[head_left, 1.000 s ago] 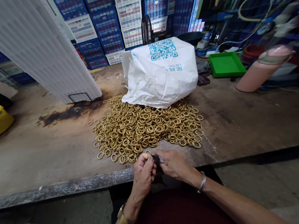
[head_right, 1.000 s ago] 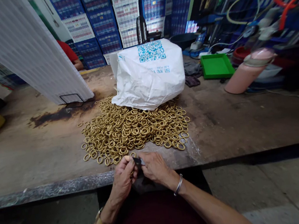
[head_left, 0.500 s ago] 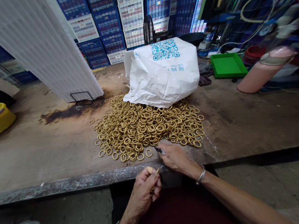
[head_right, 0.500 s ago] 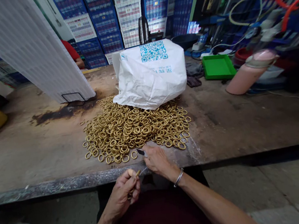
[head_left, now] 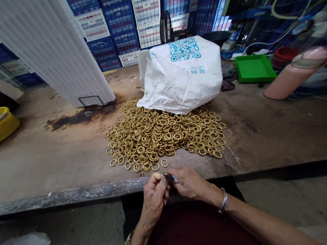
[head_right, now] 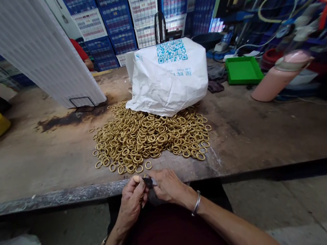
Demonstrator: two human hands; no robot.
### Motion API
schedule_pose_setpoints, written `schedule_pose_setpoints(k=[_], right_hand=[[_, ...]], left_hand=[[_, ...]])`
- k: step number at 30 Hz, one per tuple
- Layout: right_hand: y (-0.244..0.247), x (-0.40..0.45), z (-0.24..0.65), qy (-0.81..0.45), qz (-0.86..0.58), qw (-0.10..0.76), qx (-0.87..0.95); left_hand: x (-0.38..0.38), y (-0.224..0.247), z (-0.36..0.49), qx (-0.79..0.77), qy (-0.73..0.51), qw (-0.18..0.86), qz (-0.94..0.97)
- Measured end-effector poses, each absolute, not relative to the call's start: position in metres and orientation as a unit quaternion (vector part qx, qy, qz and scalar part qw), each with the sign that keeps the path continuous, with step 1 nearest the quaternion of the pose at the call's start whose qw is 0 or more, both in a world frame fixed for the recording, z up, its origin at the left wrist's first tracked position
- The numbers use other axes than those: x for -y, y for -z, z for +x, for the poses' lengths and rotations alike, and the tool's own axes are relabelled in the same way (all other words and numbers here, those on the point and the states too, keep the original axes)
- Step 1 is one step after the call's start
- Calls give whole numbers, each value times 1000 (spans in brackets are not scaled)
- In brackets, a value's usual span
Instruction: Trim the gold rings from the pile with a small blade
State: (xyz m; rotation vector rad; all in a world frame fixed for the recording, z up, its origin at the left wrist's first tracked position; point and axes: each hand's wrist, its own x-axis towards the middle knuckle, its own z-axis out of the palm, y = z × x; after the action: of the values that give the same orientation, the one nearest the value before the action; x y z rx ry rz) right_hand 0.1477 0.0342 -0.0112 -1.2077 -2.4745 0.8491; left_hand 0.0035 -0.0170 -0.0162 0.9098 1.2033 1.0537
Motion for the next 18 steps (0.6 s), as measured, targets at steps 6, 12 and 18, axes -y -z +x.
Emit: schedule_pose_setpoints(k=[6,12,18], right_hand=[[8,-37,148,-290,-434,86,849],[15,-55,155,-197,-527,70,824],[18,-58,141,-167,-544,116,814]], left_hand=[[19,9,1,-512,-444,620,396],[34,-4,0,-447,-356,715,404],[35,44,-10,-515,-240,720,398]])
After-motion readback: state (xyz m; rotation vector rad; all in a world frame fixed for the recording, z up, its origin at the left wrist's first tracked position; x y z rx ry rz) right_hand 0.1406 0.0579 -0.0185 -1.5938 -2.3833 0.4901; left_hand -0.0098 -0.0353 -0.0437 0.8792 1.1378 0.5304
